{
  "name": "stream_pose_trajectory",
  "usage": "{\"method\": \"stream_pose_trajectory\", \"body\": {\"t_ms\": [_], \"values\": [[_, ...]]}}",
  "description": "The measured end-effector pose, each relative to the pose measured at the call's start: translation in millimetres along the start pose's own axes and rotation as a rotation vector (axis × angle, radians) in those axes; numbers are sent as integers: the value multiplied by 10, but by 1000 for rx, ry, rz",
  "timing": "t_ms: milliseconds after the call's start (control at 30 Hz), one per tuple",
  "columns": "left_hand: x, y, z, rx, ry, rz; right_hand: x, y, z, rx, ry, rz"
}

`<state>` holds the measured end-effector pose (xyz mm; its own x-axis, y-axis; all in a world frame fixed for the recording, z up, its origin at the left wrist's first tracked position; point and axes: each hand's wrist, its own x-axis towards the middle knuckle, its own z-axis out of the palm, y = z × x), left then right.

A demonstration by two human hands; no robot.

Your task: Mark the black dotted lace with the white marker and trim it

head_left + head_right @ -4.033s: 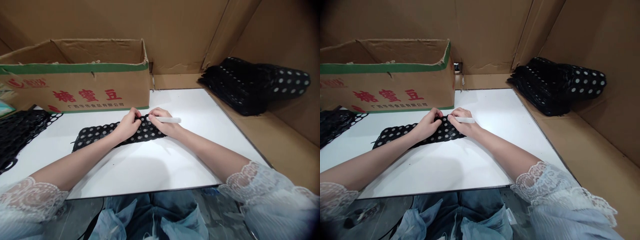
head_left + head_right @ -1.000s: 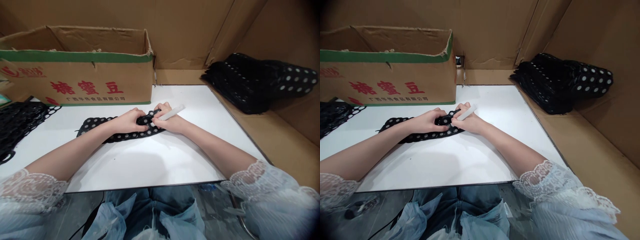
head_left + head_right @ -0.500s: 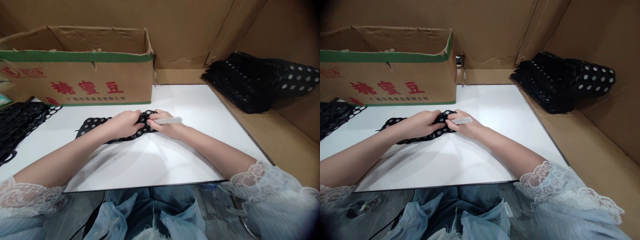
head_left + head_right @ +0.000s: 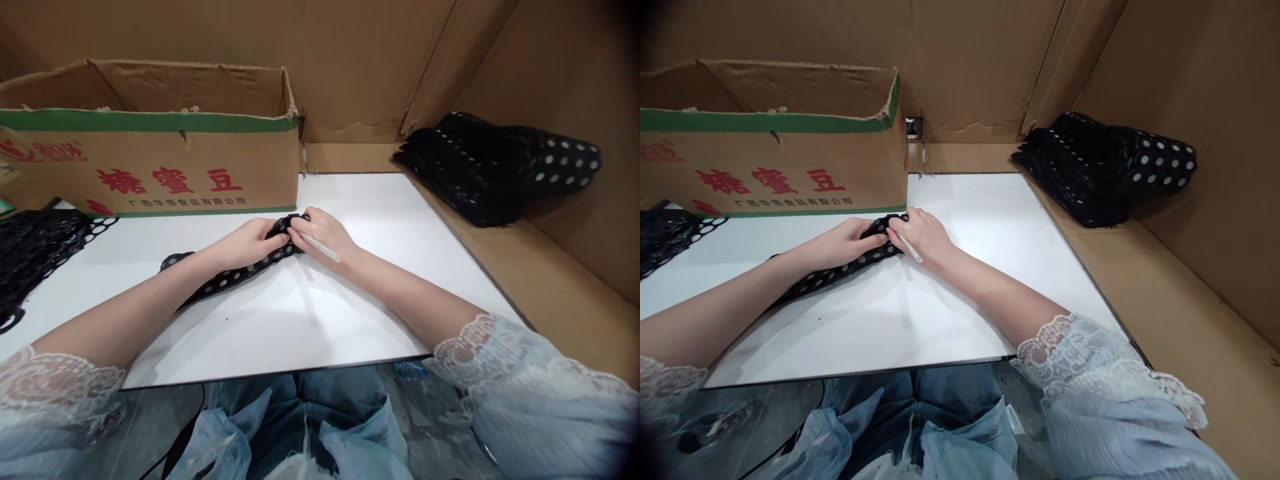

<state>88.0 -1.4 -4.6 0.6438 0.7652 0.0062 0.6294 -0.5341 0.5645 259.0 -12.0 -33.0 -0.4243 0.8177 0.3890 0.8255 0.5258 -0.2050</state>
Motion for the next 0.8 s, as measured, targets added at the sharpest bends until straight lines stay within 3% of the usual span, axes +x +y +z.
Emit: {"method": "stream_pose_trajectory", "body": {"t_ms": [200,400,633,800], "values": [[12,-80,-15,393,-44,58,-71,143,-124,623,-257,15],[-7,-150,-2,643,3,76,-82,137,-194,759,-279,127],[-2,-195,-61,687,-49,83,-66,167,-156,732,-21,219],[-1,-224,-111,661,-72,113,-85,72,-200,751,74,251]]}}
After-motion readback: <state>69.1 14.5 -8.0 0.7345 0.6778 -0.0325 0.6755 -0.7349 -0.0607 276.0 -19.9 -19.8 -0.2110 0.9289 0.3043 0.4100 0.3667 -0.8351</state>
